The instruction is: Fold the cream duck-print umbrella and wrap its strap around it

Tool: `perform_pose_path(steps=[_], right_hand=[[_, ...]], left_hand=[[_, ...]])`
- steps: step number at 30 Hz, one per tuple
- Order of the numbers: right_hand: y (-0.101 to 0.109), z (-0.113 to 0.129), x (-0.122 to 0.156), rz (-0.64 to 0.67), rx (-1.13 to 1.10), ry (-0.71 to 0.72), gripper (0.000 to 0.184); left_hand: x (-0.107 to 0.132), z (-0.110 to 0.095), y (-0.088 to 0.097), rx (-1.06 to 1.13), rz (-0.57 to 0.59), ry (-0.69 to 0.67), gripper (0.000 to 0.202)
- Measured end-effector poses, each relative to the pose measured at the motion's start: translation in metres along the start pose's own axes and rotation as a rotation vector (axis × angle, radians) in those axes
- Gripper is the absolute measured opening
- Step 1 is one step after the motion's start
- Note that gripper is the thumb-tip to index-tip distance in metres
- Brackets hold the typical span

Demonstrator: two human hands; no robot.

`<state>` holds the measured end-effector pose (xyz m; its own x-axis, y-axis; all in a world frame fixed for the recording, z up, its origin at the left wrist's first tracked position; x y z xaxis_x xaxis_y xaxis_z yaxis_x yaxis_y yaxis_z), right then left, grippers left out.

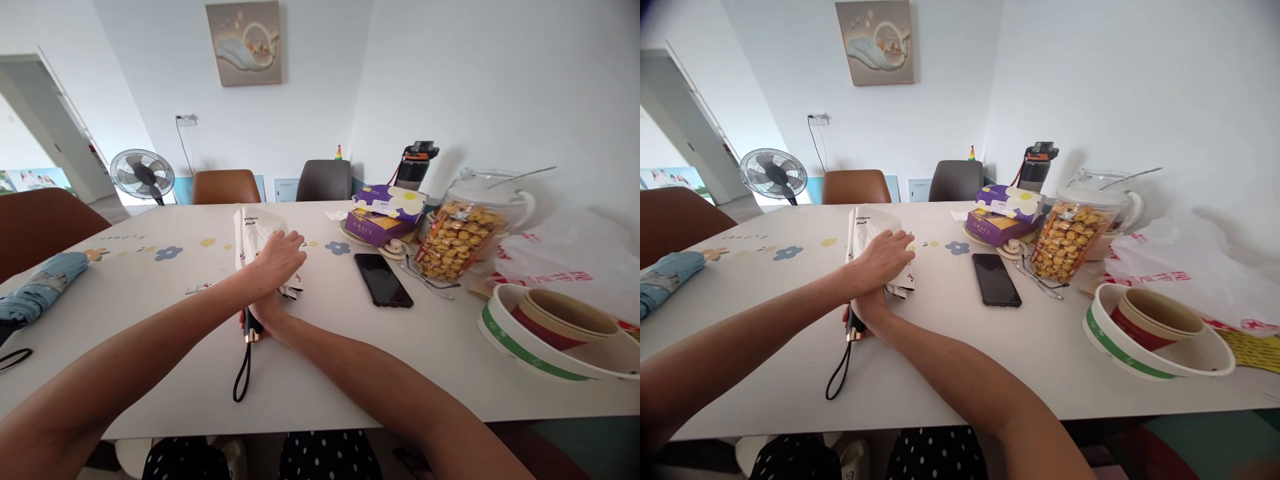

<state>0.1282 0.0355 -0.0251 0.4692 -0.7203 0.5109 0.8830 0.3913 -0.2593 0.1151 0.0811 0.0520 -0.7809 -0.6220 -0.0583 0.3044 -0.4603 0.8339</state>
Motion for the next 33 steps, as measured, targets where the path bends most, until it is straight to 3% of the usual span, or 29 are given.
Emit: perform_pose_path(steps=[4,9,14,19,24,29,33], right_hand=[[0.000,0.001,-0.010,0.036,-0.053,0.021,0.013],[0.001,0.004,-0.012,0.080,-0.131,0.071,0.018],[0.002,0.006,-0.008,0.155,-0.133,0.053,0.012],[0.005,0.008,-0.009,0.174,-0.112,-0.020,0.010],[0.009,0.011,-0.010,0.230,-0.147,-0.054,0.018],[0.012,0.014,-0.007,0.296,-0.152,-0.067,0.028],[0.012,0.013,-0.005,0.301,-0.116,-0.066,0.024]], left_hand=[[0.018,0.016,0.011,0.032,-0.184,0.226,0.023],[0.066,0.036,0.016,0.224,-0.501,0.609,0.026],[0.112,0.038,-0.006,0.514,-0.888,0.884,0.024],[0.134,0.030,-0.032,0.937,-1.147,1.140,0.020],[0.146,0.032,-0.046,1.195,-1.388,1.291,0.014],[0.150,0.035,-0.051,1.361,-1.515,1.293,0.018],[0.151,0.036,-0.046,1.354,-1.606,1.302,0.018]])
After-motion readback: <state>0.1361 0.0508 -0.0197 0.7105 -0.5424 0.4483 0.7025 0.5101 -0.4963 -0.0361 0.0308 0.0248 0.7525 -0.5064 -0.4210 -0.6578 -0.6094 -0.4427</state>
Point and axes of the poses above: each hand's wrist, its own x-axis away from the middle knuckle, its own y-axis out of the back of the hand, z = x × y, the point moved 1 cm from there along -x, towards the middle knuckle, and after that the axes turned 15 degrees about -y, right-handed, at the moved point
